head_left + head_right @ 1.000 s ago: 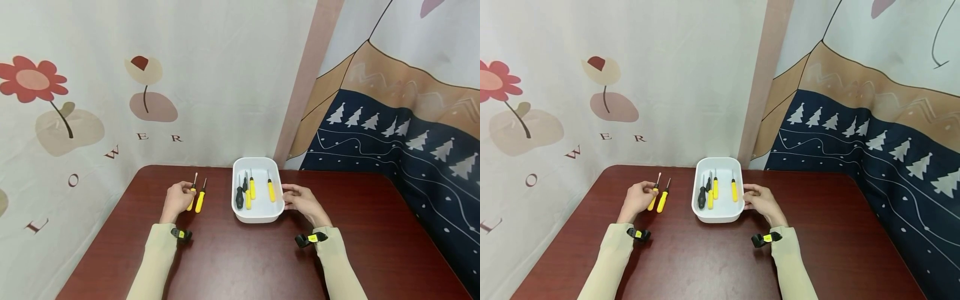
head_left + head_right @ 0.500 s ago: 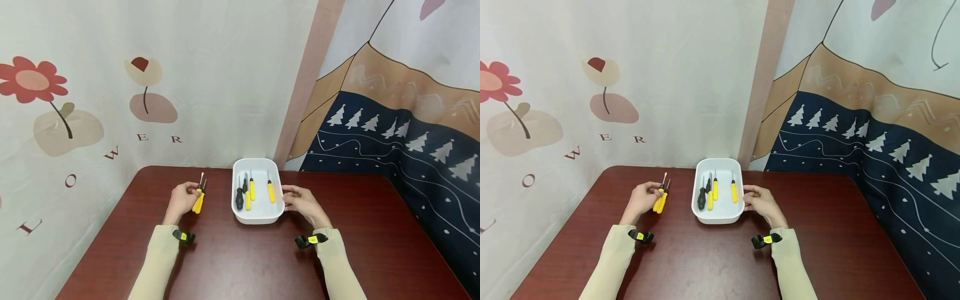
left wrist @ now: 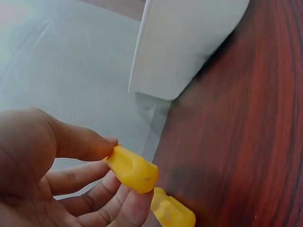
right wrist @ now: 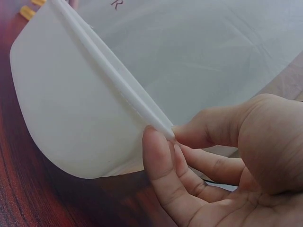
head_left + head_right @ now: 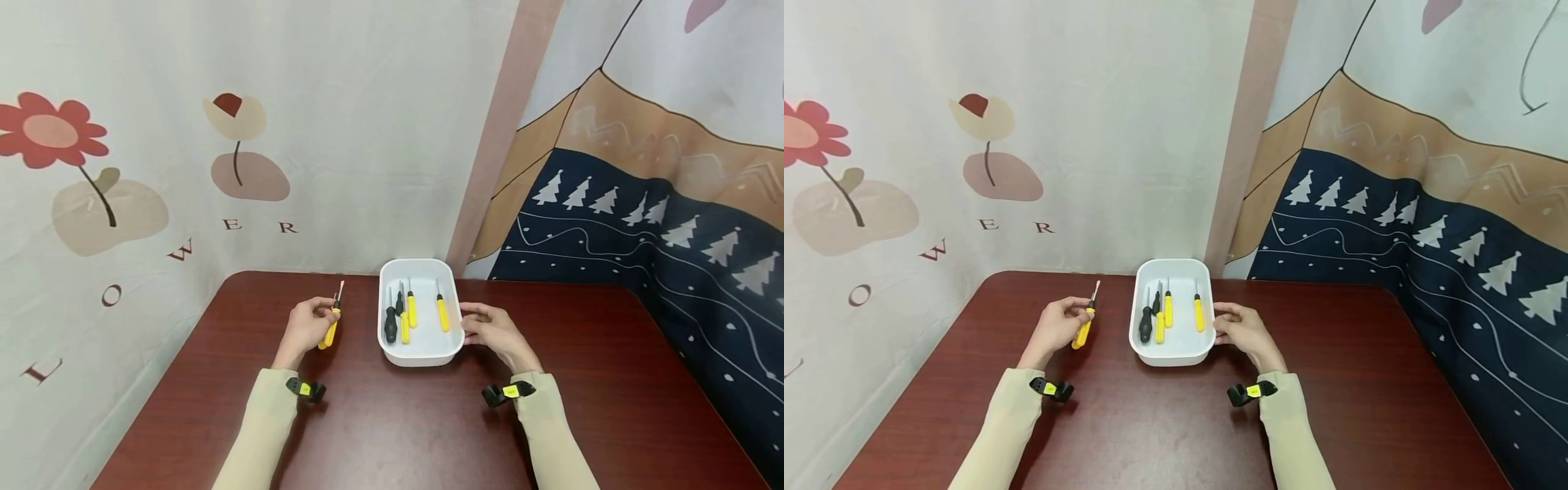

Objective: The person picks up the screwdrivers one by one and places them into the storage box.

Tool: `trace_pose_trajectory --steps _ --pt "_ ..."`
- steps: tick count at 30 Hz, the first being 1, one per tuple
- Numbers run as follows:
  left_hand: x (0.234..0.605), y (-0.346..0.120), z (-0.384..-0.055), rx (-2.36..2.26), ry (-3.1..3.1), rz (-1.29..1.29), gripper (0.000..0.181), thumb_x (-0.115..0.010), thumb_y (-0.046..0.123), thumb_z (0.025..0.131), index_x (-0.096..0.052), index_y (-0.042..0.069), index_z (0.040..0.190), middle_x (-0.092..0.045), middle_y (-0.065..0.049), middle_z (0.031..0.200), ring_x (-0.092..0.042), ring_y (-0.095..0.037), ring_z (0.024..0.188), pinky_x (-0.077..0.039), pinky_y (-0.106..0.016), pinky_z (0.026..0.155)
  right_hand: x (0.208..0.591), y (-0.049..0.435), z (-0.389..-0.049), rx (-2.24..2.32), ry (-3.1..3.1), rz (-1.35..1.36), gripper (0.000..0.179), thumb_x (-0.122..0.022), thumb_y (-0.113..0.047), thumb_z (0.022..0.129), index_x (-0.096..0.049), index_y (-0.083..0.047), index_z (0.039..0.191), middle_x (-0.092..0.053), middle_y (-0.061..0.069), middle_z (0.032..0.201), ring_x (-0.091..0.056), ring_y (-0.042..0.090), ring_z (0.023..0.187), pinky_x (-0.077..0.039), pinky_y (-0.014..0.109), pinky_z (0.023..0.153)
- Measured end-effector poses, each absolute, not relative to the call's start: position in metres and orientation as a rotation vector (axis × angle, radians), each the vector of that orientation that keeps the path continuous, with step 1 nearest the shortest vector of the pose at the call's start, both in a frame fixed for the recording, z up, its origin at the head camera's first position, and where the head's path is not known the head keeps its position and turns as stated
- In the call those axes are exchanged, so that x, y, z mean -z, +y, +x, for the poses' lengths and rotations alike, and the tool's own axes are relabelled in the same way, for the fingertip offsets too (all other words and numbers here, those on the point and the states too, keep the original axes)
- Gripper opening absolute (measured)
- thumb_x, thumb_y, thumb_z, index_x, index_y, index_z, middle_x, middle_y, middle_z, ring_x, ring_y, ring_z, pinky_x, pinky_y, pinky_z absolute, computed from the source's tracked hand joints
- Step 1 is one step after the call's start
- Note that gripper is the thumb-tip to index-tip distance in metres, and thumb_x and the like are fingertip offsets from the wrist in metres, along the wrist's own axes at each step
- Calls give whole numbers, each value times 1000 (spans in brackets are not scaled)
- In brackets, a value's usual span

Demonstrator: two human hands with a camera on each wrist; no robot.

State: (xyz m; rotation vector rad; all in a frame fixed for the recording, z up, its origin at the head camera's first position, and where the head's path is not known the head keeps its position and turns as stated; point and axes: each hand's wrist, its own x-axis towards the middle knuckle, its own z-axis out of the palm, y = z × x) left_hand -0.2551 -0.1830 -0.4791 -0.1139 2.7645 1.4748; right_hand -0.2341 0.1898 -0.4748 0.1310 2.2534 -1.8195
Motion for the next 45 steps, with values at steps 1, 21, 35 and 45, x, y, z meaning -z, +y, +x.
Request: trace_pose_trajectory --steps 1,21,35,45 --pt "478 -182 -254 -1480 2760 -112 32 -69 14 96 -69 3 126 -70 -13 102 -65 -25 91 -52 -24 68 475 190 -234 1820 2252 134 46 -64 -7 97 -57 -2 142 -67 20 113 -67 19 81 -65 27 75" --pt "463 -165 -254 -1591 2693 -21 33 -69 16 97 -69 7 128 -71 -13 109 -68 -24 96 -53 -25 78 474 190 -235 1834 2231 147 46 -64 -5 97 -56 -2 143 -67 18 111 -67 18 80 -65 26 74" --pt "451 -153 -256 -1586 2647 1 33 -68 17 98 -68 10 130 -68 -11 111 -64 -24 91 -54 -25 70 474 188 -234 1829 2242 151 45 -63 -6 97 -57 -3 142 -67 19 112 -68 21 82 -64 25 74" --pt "440 -143 -262 -1561 2689 49 32 -70 19 97 -69 9 127 -70 -11 109 -66 -26 97 -55 -27 76 474 188 -234 1830 2246 149 45 -63 -6 97 -57 -3 142 -67 19 111 -68 21 82 -65 26 75"
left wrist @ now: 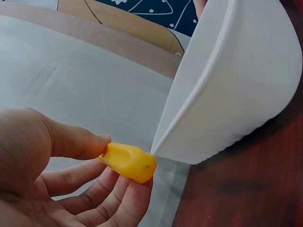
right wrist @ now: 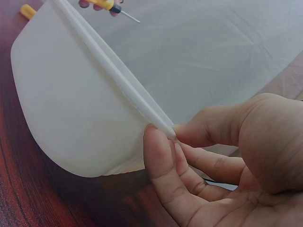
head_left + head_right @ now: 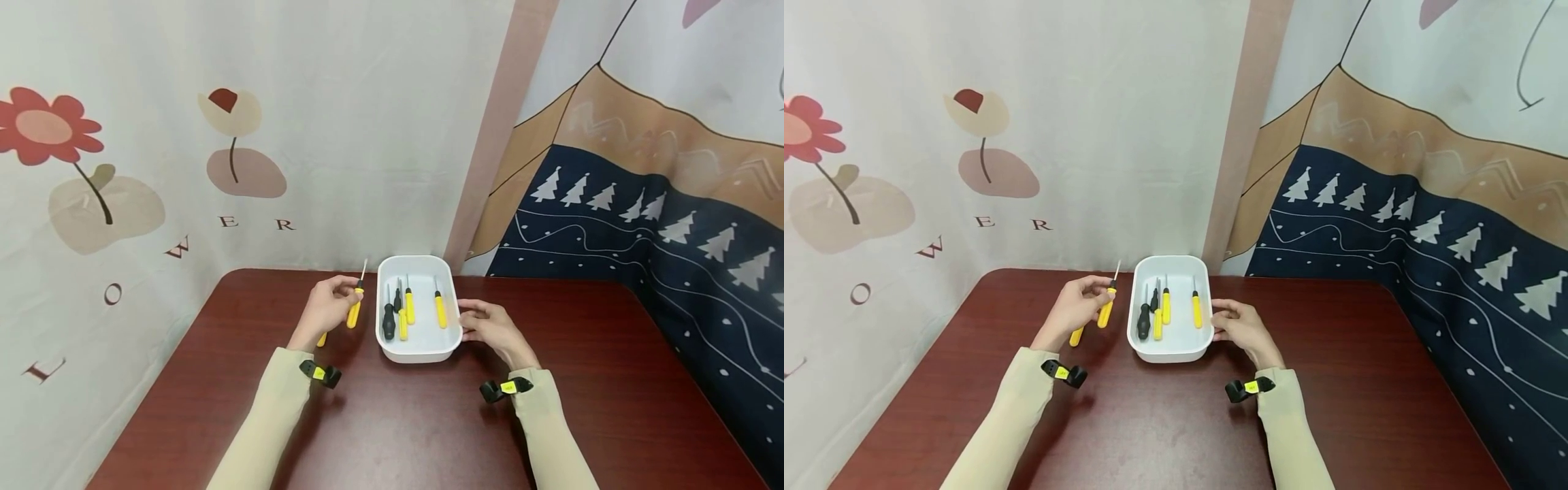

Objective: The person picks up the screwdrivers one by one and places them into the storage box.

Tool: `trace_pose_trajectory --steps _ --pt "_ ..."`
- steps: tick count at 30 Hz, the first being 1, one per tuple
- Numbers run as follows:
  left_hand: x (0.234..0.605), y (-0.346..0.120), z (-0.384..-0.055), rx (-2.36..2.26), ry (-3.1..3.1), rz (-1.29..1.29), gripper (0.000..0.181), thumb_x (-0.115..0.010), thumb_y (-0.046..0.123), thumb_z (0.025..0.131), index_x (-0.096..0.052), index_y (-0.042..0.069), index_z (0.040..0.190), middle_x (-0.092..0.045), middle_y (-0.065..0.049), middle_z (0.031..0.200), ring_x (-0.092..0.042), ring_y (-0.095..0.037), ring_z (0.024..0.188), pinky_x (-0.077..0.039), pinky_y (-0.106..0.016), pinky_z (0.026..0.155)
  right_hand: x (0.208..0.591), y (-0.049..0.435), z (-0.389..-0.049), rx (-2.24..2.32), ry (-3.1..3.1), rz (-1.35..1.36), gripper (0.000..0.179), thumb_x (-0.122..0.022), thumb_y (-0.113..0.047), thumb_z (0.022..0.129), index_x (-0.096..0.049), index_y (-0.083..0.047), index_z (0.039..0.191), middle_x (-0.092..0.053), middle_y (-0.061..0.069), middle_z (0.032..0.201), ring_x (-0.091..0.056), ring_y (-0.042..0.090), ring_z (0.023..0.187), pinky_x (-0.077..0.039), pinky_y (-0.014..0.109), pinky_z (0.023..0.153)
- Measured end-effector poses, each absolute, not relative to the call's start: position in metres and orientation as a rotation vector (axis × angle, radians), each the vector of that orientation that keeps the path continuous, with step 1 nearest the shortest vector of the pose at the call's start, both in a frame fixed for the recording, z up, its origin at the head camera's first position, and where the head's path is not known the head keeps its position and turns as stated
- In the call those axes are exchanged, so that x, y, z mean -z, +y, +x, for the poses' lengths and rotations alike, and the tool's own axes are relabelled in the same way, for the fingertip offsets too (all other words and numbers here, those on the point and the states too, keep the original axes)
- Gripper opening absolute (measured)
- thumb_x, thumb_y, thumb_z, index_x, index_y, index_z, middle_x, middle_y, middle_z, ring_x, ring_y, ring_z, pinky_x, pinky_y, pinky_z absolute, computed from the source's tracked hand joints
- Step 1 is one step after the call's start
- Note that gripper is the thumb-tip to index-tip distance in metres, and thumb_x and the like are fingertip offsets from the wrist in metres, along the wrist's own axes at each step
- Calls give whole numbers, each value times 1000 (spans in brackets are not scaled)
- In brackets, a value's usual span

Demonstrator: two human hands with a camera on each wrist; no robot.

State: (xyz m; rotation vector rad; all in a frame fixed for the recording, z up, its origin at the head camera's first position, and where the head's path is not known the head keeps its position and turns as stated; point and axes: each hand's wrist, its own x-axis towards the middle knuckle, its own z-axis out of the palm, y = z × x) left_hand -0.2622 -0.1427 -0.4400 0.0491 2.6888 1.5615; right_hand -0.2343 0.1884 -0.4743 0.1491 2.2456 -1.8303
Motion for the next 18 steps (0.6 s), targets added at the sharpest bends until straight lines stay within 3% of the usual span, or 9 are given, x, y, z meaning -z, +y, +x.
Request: trace_pose_trajectory --steps 9,15,18 --pt "428 -135 -268 -1561 2706 124 35 -69 16 97 -67 5 130 -70 -14 107 -66 -24 89 -55 -24 69 475 189 -234 1839 2239 129 45 -62 -5 98 -56 -2 142 -67 19 111 -68 21 81 -65 26 74" --pt "422 -130 -271 -1590 2658 145 37 -68 15 98 -64 10 134 -68 -13 106 -63 -22 78 -57 -29 58 476 189 -236 1835 2240 145 45 -62 -5 98 -56 -3 142 -67 20 113 -68 21 82 -65 27 76" --pt "419 -126 -273 -1590 2635 127 38 -68 15 98 -64 11 136 -68 -14 108 -63 -23 82 -62 -35 63 476 189 -236 1832 2242 147 45 -62 -6 98 -56 -3 143 -67 20 114 -68 20 83 -65 27 76"
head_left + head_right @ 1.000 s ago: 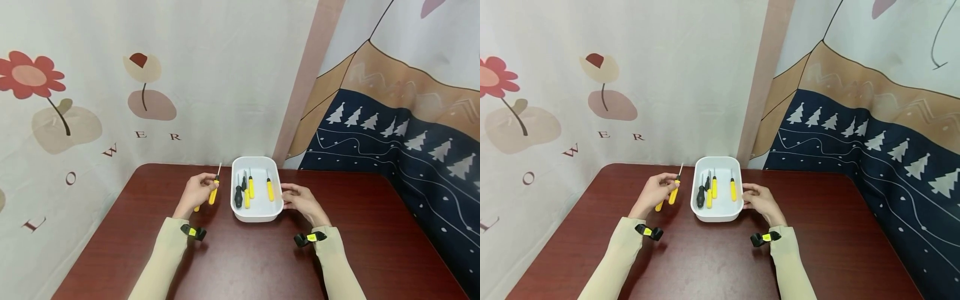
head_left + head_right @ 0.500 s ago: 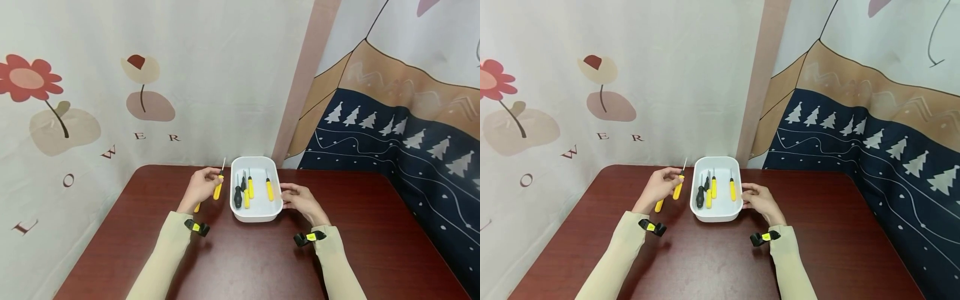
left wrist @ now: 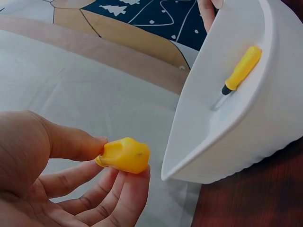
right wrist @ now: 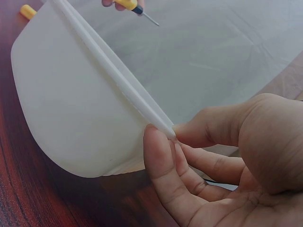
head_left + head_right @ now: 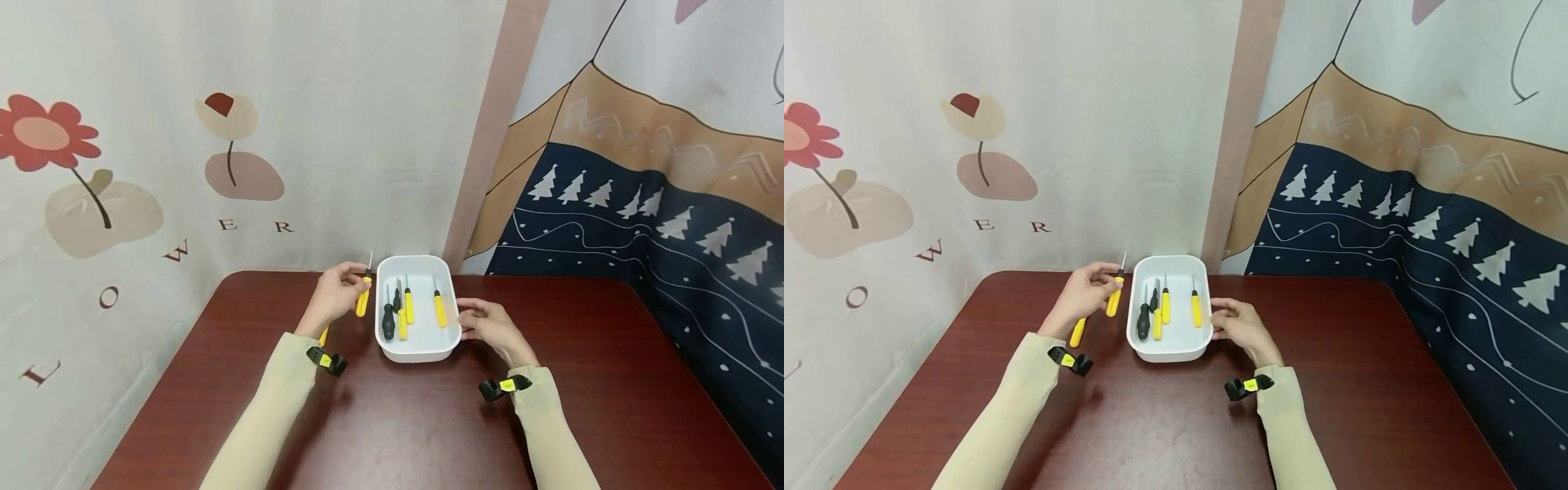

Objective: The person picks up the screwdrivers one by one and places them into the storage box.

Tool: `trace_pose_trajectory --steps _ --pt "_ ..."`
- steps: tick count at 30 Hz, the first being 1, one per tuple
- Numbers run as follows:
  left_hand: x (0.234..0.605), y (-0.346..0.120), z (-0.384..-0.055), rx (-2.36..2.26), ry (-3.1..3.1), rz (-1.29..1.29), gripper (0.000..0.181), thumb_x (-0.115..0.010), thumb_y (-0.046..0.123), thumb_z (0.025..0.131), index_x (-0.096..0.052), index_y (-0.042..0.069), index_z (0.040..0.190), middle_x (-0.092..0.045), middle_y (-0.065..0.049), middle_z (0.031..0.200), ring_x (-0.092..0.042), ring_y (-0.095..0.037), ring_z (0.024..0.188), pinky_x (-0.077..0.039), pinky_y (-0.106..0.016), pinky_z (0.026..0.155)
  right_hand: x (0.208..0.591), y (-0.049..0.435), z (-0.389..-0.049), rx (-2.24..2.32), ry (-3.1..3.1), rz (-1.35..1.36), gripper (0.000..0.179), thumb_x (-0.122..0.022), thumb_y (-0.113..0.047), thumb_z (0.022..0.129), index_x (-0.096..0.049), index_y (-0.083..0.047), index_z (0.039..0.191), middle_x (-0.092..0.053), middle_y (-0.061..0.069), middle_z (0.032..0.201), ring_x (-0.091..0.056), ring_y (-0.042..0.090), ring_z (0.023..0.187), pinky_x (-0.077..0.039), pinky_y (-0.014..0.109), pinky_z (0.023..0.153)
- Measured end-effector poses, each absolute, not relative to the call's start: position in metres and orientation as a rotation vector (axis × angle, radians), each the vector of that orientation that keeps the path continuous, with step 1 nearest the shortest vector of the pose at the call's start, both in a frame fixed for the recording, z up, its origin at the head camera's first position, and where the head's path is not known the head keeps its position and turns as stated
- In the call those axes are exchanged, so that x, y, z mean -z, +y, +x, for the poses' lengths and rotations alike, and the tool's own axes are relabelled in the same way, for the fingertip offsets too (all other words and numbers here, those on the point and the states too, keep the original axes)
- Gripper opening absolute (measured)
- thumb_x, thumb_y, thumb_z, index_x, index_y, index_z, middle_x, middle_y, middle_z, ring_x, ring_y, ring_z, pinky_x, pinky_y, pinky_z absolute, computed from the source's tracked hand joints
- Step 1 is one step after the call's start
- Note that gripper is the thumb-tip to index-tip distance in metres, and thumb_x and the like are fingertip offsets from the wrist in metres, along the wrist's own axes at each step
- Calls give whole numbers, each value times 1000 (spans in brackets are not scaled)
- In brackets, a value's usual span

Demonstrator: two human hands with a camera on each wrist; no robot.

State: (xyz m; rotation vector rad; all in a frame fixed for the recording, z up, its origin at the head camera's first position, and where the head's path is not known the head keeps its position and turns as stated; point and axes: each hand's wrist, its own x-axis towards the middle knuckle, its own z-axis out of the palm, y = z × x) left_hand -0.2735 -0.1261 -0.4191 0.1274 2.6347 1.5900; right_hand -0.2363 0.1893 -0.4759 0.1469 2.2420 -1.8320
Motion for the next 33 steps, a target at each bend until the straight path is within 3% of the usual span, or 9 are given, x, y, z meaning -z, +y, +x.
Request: trace_pose_trajectory --steps 10,16,24,33 --pt "414 -107 -284 -1598 2555 108 38 -68 15 98 -63 11 135 -68 -15 108 -66 -20 77 -66 -44 70 475 191 -236 1847 2237 101 46 -61 -4 98 -55 -1 144 -67 24 117 -70 24 84 -65 28 76" --pt "413 -100 -290 -1567 2527 107 38 -67 16 99 -63 12 136 -69 -14 110 -67 -21 80 -62 -31 62 475 190 -234 1849 2231 94 46 -60 -4 98 -55 0 144 -67 24 116 -69 24 84 -65 28 76" --pt "411 -92 -296 -1496 2515 81 39 -69 19 98 -62 14 136 -67 -13 113 -66 -22 82 -64 -35 69 475 188 -234 1855 2221 114 46 -62 -4 97 -55 0 143 -67 22 113 -69 19 80 -65 27 74" --pt "410 -78 -302 -1408 2518 63 37 -69 17 97 -63 14 134 -66 -12 114 -67 -22 89 -63 -28 65 474 190 -232 1853 2221 102 46 -61 -4 98 -55 -1 144 -67 23 116 -69 21 82 -65 28 76"
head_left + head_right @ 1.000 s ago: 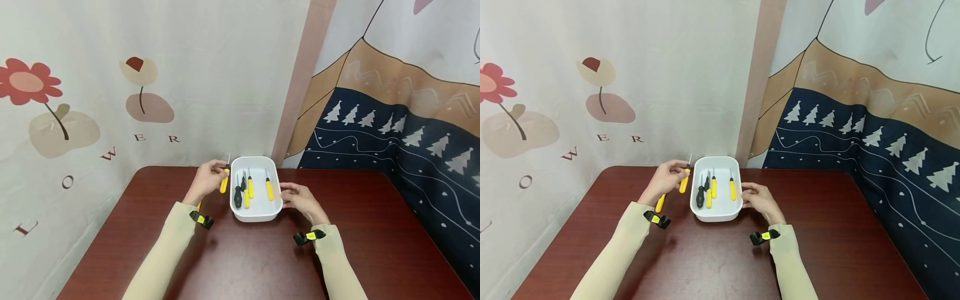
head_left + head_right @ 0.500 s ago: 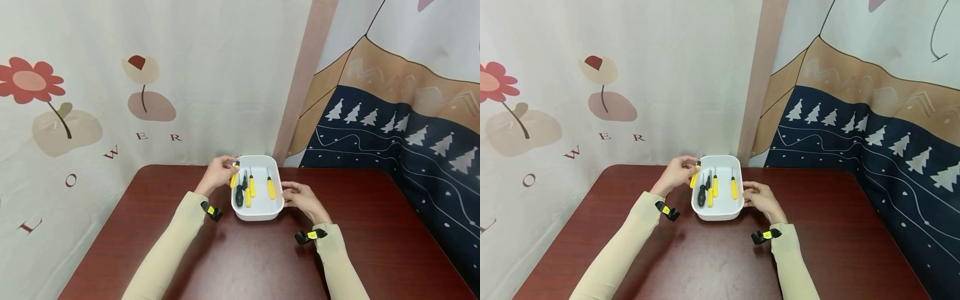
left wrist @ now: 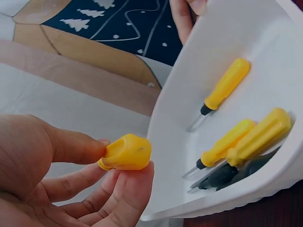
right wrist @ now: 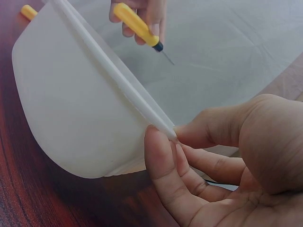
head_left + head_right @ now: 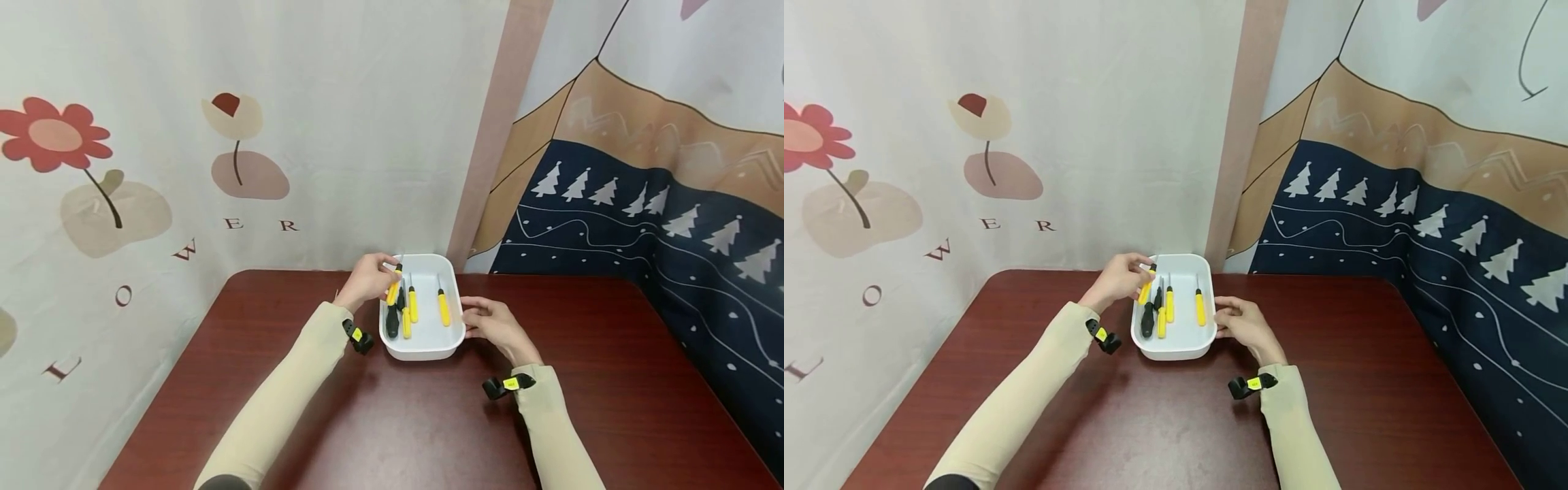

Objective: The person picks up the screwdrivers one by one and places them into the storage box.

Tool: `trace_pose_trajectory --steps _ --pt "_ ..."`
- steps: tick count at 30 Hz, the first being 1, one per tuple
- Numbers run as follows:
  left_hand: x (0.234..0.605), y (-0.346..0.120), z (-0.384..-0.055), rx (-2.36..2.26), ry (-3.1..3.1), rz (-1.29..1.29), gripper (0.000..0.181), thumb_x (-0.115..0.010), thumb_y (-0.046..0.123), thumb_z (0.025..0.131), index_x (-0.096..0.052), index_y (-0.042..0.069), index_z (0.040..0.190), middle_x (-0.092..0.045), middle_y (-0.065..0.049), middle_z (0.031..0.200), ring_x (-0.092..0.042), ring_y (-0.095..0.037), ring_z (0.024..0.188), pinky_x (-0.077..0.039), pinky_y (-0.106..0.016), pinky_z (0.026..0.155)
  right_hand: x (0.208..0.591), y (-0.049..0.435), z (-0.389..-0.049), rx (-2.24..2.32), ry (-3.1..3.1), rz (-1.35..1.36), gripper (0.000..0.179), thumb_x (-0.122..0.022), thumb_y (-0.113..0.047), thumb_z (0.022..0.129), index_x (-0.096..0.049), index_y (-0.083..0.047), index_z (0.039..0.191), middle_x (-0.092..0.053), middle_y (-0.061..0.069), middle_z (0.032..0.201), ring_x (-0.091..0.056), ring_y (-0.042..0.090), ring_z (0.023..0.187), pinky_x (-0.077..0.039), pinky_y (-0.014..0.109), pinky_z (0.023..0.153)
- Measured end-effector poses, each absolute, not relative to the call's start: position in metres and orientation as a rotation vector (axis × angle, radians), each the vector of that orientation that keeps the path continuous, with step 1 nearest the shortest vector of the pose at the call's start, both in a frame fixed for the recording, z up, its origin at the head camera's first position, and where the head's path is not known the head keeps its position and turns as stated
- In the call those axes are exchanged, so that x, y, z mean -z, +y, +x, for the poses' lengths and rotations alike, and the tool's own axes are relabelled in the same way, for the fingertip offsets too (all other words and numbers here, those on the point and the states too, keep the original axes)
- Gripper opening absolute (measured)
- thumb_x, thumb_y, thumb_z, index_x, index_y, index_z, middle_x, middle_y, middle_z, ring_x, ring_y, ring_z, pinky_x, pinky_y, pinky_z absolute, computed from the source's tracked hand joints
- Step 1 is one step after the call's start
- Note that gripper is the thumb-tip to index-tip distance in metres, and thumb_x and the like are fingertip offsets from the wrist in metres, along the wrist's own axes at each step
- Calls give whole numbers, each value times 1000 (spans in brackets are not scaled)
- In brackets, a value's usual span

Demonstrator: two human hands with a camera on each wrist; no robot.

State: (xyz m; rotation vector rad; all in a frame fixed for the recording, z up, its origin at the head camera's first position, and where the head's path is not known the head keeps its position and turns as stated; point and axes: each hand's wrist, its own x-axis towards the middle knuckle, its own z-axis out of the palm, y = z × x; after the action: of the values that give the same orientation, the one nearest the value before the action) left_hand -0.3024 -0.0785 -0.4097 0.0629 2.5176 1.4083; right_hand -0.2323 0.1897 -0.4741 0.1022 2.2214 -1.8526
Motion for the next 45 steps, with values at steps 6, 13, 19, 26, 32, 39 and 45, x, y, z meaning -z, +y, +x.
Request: trace_pose_trajectory --steps 6,13,19,26,32,39,45 --pt "413 -69 -309 -1344 2528 96 36 -69 14 97 -63 11 133 -66 -13 109 -69 -23 84 -66 -38 71 473 190 -232 1850 2223 103 46 -61 -4 98 -55 -1 144 -66 23 115 -69 20 82 -65 28 75" --pt "415 -61 -314 -1311 2526 130 36 -68 13 96 -63 7 131 -69 -15 110 -68 -21 80 -66 -37 69 474 190 -233 1856 2220 97 47 -61 -4 97 -55 0 143 -67 23 114 -69 19 81 -65 28 75" --pt "416 -55 -317 -1263 2524 93 36 -69 13 96 -63 7 131 -67 -15 114 -69 -22 85 -67 -40 76 475 189 -234 1856 2215 100 47 -61 -4 97 -55 0 143 -67 23 113 -69 20 81 -65 28 74" --pt "418 -47 -318 -1198 2524 65 34 -69 12 95 -64 6 128 -63 -14 117 -68 -23 87 -67 -35 72 476 189 -233 1855 2216 97 47 -61 -3 97 -55 0 143 -66 23 113 -68 19 80 -65 27 74" --pt "419 -40 -319 -1181 2523 63 31 -69 10 95 -64 3 125 -64 -15 111 -68 -23 84 -67 -39 77 475 190 -234 1867 2212 69 47 -60 -3 98 -53 2 145 -65 24 114 -68 18 80 -65 26 74" --pt "421 -31 -325 -1121 2534 58 28 -70 9 94 -67 1 120 -67 -14 107 -69 -20 72 -67 -38 74 476 191 -233 1857 2217 93 47 -60 -3 98 -54 0 144 -66 19 110 -68 18 79 -65 27 74" --pt "425 -23 -330 -1095 2512 35 15 -71 7 93 -70 -2 105 -68 -13 99 -69 -18 63 -67 -34 68 477 191 -233 1861 2216 86 47 -60 -3 98 -54 1 144 -66 20 110 -68 18 79 -65 27 74"
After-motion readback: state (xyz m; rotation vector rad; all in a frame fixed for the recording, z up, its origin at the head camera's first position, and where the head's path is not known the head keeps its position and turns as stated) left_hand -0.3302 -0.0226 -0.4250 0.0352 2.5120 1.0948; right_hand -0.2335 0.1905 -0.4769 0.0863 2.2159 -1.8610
